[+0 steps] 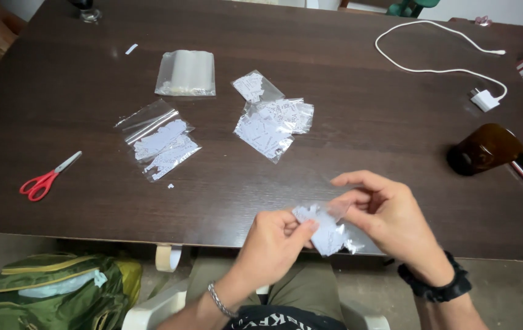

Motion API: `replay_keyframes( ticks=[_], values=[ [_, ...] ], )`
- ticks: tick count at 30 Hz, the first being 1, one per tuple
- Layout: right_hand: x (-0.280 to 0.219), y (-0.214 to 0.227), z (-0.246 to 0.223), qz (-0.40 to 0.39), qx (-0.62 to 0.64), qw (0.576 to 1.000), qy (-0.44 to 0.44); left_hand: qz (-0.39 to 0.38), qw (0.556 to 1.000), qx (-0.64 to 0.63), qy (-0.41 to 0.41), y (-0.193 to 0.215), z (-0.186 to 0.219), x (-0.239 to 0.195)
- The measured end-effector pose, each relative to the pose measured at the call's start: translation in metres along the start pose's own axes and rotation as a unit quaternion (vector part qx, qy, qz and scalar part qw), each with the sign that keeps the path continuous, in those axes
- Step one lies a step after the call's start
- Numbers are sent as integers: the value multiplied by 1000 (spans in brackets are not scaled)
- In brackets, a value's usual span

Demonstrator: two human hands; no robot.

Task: The person is filling small plastic bags with printed labels and sealing them using adhesive tape and scissors.

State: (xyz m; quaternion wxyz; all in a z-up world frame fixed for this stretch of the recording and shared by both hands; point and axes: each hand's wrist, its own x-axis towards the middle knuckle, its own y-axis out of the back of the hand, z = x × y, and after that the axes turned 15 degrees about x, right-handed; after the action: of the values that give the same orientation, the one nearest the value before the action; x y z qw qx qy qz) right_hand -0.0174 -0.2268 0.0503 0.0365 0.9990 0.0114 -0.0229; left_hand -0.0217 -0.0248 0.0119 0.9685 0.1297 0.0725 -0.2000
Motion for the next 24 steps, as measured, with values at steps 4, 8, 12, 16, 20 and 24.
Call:
replay_keyframes(
  ticks=[4,8,12,16,20,24],
  values=[
    [-1,9,-23,58,-91,988,109,35,991,128,-5,24,10,27],
    [-17,14,-22,85,32,981,172,298,804,379,-347,58,7,71],
    [-42,11,3,76,63,984,146,297,699,560,-331,91,4,97],
    [-60,12,49,26,87,987,130,253,695,658,-141,156,-48,114],
    [-62,-4,70,-10,126,989,78,287,614,735,3,202,-88,130],
    [-59,-21,72,-54,159,984,53,264,667,695,34,219,-103,144]
  ],
)
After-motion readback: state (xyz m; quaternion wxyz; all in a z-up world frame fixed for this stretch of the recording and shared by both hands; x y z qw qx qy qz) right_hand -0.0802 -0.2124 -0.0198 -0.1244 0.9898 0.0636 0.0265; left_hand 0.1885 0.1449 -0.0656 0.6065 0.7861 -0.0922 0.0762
